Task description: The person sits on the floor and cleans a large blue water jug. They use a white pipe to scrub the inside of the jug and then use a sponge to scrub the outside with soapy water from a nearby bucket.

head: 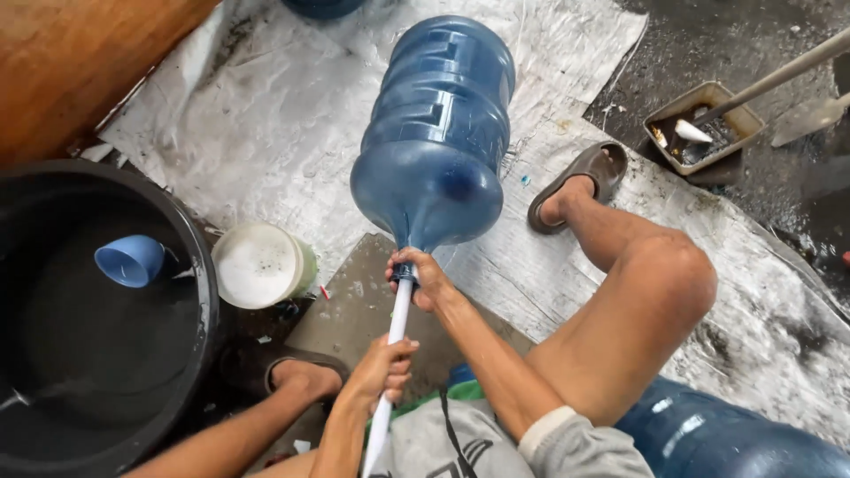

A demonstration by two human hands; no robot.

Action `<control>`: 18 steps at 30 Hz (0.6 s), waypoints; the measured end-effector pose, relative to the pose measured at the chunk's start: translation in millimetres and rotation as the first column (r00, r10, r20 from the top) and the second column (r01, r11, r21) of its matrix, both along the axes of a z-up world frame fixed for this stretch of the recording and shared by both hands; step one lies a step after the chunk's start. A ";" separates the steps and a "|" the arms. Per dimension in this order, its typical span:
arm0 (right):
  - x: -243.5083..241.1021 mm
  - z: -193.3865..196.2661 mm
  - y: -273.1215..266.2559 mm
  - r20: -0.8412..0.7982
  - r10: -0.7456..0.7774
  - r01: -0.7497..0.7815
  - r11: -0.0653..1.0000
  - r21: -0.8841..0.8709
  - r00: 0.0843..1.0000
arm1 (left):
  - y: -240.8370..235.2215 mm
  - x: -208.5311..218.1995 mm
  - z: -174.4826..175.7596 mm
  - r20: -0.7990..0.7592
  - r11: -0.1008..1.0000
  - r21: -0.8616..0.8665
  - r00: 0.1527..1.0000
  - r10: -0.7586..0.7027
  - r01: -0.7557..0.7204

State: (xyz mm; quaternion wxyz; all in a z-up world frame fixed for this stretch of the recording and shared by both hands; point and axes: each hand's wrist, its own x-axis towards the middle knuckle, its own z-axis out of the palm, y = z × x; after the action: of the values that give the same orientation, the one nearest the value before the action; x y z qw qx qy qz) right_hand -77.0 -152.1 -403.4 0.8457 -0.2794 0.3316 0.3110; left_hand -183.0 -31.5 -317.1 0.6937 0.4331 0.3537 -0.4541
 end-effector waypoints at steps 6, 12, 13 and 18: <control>-3.1 33.5 11.7 0.019 0.044 -0.036 0.957 -0.288 0.999 | -1.0 -4.4 -55.7 0.155 0.591 0.741 0.775 -0.613 0.319; -9.6 -16.0 25.2 0.071 -0.068 0.062 0.994 0.086 0.995 | 16.1 -11.9 -78.7 -0.222 0.884 -0.444 0.974 0.051 -0.147; -13.7 -22.7 27.1 0.062 -0.068 0.063 0.994 0.085 0.996 | 12.5 -13.3 -76.2 -0.230 0.884 -0.443 0.972 0.051 -0.151; -16.3 -25.4 34.1 0.081 0.003 0.005 0.994 -0.106 0.997 | 17.1 -7.9 -28.0 -0.031 0.992 0.052 0.993 0.117 -0.115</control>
State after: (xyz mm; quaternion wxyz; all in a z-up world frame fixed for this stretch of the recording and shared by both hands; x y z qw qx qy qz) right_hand -93.3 -118.0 -428.7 0.8425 -0.3363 0.3134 0.2809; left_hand -190.9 -14.5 -345.1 0.7017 0.4214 0.4011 -0.4113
